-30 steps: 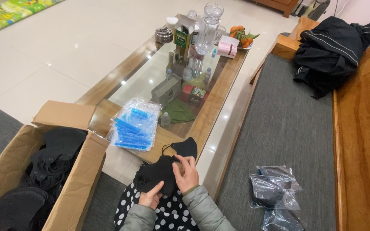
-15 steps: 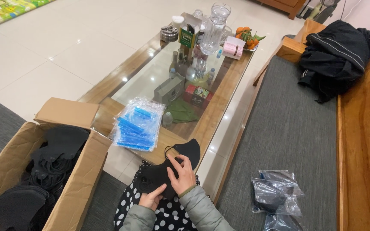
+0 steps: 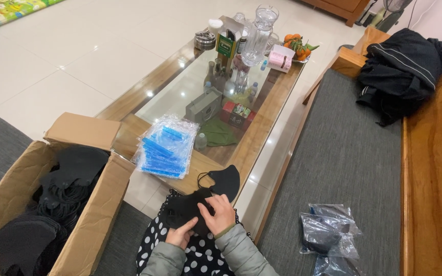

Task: Packing black fabric masks into individual plastic bags

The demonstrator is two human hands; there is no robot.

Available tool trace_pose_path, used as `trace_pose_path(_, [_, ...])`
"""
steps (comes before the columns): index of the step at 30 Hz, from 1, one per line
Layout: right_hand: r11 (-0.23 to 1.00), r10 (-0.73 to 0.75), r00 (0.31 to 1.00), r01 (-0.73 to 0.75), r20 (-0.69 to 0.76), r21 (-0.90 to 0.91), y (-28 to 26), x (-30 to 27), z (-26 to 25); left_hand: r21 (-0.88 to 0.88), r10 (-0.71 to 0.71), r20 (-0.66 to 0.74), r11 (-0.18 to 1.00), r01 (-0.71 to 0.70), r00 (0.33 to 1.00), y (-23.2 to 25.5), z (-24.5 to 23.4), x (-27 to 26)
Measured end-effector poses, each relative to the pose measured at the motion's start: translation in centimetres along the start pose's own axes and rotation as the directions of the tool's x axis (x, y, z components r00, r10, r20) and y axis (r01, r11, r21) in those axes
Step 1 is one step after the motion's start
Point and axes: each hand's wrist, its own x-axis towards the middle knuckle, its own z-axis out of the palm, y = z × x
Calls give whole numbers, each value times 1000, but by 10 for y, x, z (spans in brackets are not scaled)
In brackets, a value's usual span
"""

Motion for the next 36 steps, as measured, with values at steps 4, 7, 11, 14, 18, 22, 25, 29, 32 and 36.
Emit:
trace_pose_path(4, [997, -68, 998, 67, 18, 26, -4, -16, 2, -128, -35, -141, 992, 17, 989, 2, 6, 2])
trace_pose_path(7, [991, -97, 992, 88, 82, 103, -1, -29, 10, -175, 97, -4, 980, -96, 995, -29, -18, 38])
trace_pose_path(11, [998, -48, 995, 44, -83, -40, 3, -40, 18, -104, 217, 81, 973, -208, 973, -28, -14, 19])
trace_pose_path(14, [997, 51, 992, -44, -120, 60, 3, -41, 14, -95, 206, 81, 975, -198, 975, -24, -14, 11])
trace_pose_path(18, [913, 178, 971, -102, -161, 394, 4, -23, -7, -125, 220, 80, 970, -209, 972, -45, -32, 43])
trace_pose_path(22, [817, 319, 933, -184, -163, 547, 44, -9, 3, -218, 237, 80, 952, -215, 968, -38, -44, 40])
trace_pose_path(25, [564, 589, 806, -468, 66, 681, 99, -6, 24, -321, 232, 109, 929, -186, 967, -36, -49, 44])
trace_pose_path(29, [486, 667, 736, -548, 116, 680, 132, 1, 35, -351, 231, 115, 919, -178, 966, -30, -43, 34])
trace_pose_path(32, [571, 659, 748, -567, 80, 593, 139, 4, 29, -336, 234, 125, 925, -181, 964, -24, -37, 22])
trace_pose_path(36, [689, 670, 742, -627, 12, 363, 120, 9, 11, -318, 233, 140, 931, -179, 962, -9, -24, 2])
